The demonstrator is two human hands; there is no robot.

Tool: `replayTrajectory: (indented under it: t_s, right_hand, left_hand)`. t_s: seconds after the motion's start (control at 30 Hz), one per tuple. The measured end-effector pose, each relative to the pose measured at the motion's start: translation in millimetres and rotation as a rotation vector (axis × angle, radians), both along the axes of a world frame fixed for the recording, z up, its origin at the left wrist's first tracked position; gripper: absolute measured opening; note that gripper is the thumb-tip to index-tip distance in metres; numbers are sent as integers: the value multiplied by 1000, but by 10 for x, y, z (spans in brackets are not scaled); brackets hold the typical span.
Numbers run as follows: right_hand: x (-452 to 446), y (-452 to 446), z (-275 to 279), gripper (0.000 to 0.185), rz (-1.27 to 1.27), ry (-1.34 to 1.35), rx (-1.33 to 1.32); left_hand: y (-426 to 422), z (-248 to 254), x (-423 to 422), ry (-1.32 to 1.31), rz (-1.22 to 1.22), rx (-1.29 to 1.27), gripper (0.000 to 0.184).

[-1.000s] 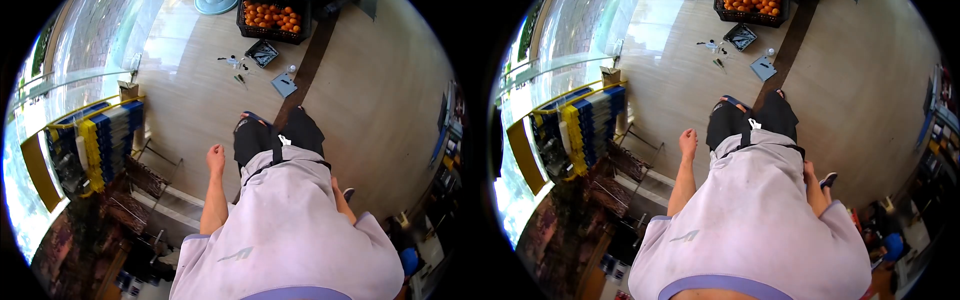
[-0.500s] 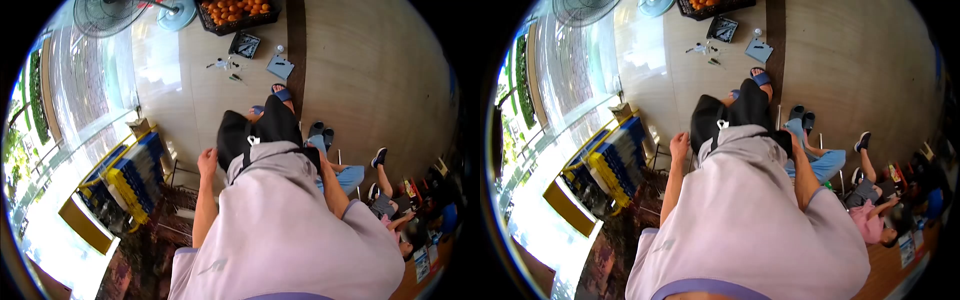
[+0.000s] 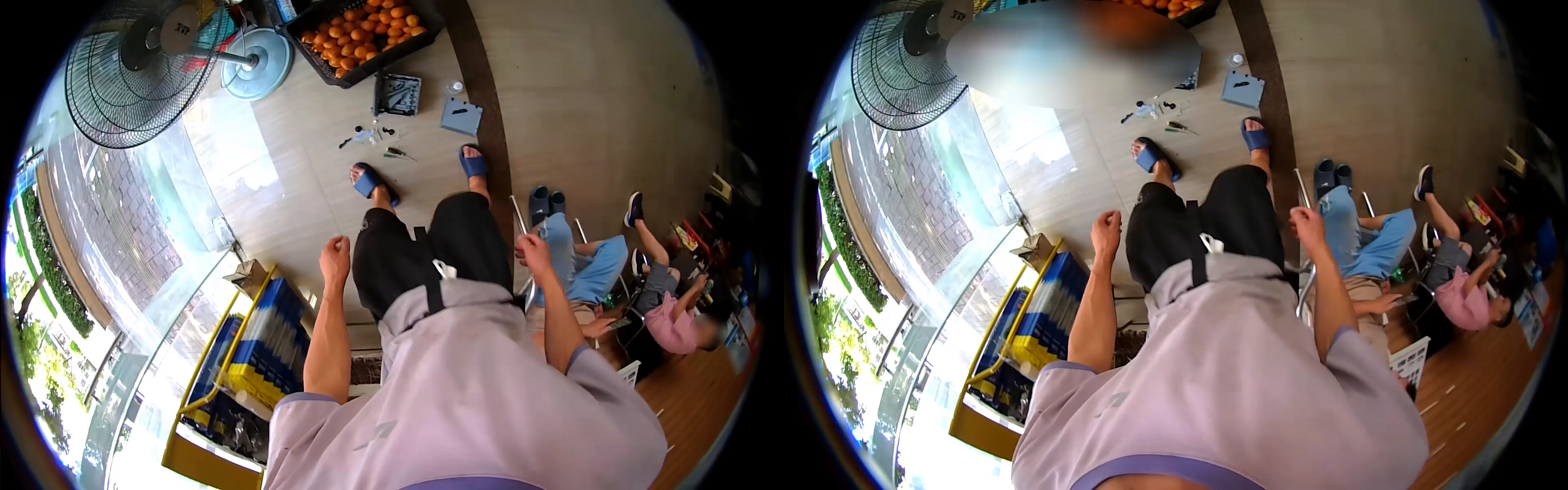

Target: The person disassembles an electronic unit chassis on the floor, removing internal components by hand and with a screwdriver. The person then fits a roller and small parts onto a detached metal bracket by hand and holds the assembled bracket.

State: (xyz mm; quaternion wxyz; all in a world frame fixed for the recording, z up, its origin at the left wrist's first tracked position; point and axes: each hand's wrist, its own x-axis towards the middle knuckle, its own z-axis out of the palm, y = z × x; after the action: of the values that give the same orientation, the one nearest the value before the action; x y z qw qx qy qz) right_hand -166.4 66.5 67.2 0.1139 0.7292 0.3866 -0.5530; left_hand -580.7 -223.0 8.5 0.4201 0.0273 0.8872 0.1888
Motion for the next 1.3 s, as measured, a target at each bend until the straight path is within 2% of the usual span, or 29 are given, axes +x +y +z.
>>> replayTrajectory:
  t_s: [0.07,0.13,0.17,0.2,0.23,0.3,0.33,0.4,0.47,0.53,0.57,0.6,0.63,0.67,0.7,0.73,0.77,0.8,0.83,0.87,0.97,1.0,1.03,1.07,1.13,1.17,1.2,1.23,1.3]
  right_hand:
    - [-118,-264,-49,38,546,-11,286]
    - [-655,-286,290,41,630,-101,217]
    - [-814,-324,319,39,621,-62,198]
    - [-923,-370,266,38,603,-19,183]
    - [-965,-437,129,37,653,11,188]
    - [-1112,-359,-314,35,801,35,211]
    - [-1218,-315,-509,35,796,31,211]
    - [-1484,-54,-1122,33,873,101,221]
    - [-1707,178,-1822,33,965,112,332]
    - [-1986,514,-2508,34,936,183,369]
    - [-2111,648,-2871,34,915,221,421]
    - [-2210,804,-3239,33,989,216,559]
    - [-2292,958,-3608,33,1059,208,688]
    - [-2447,1181,-3861,33,1118,215,757]
    - [-2619,1421,-4063,35,1130,245,715]
    - [-2689,1592,-4448,32,1046,337,934]
    - [-2869,1802,-4526,34,1002,296,954]
    - [-3006,1993,-4679,36,1075,256,1076]
    - [-3091,2167,-4838,38,1129,226,1115]
    - [-3186,2352,-5002,39,1159,269,1166]
    - [-3374,2584,-5205,41,1211,307,1265]
    - [-3411,2619,-5271,42,1227,306,1177]
    - [-3389,2613,-5382,42,1242,313,1069]
    - [-3405,2661,-5496,42,1226,327,1078]
    - [-3298,2773,-5784,39,1207,356,910]
    - [-3280,2743,-5919,33,1140,388,1046]
    - [-3271,2788,-5931,33,1122,366,1056]
    - [-3309,2842,-5890,29,1193,380,1002]
    - [-3389,2877,-5848,25,1271,399,955]
  left_hand:
    - [342,-46,-306,61,-185,74,37]
    - [730,-124,-424,63,-192,145,37]
    - [854,-189,-434,48,-189,176,37]
    - [1020,-208,-416,-83,-50,229,37]
    - [1012,-458,-336,-73,-155,219,37]
    - [1210,-955,-240,-61,-331,270,36]
    - [1273,-1142,-141,-86,-412,312,36]
    - [1514,-1580,-45,-213,-585,369,37]
    - [1667,-1997,43,-99,-824,444,34]
    - [1786,-2439,155,-63,-963,449,32]
    - [1773,-2632,198,-58,-947,519,33]
    - [1829,-2830,320,-158,-1119,216,39]
    - [2000,-2706,251,-299,-1359,115,44]
    - [2007,-2646,202,-154,-1494,354,49]
    - [2050,-2538,188,-54,-1485,466,49]
    - [2128,-2397,133,-61,-1497,547,43]
    - [2246,-2307,51,-40,-1511,638,36]
    - [2240,-2316,26,33,-1451,735,41]
    - [2263,-2310,-35,61,-1507,763,47]
    - [2252,-2271,-113,48,-1550,721,51]
    - [2082,-2313,-204,56,-1811,542,47]
    - [2155,-2445,-247,97,-1827,537,47]
    - [2179,-2528,-251,18,-1868,541,49]
    - [2168,-2584,-251,-78,-1906,537,51]
    - [2083,-2656,-284,66,-1936,296,52]
    - [2086,-2618,-264,168,-1920,157,53]
    - [2114,-2587,-247,288,-1891,30,54]
    - [2166,-2536,-225,306,-1898,43,54]
    - [2295,-2381,-188,166,-1730,246,53]
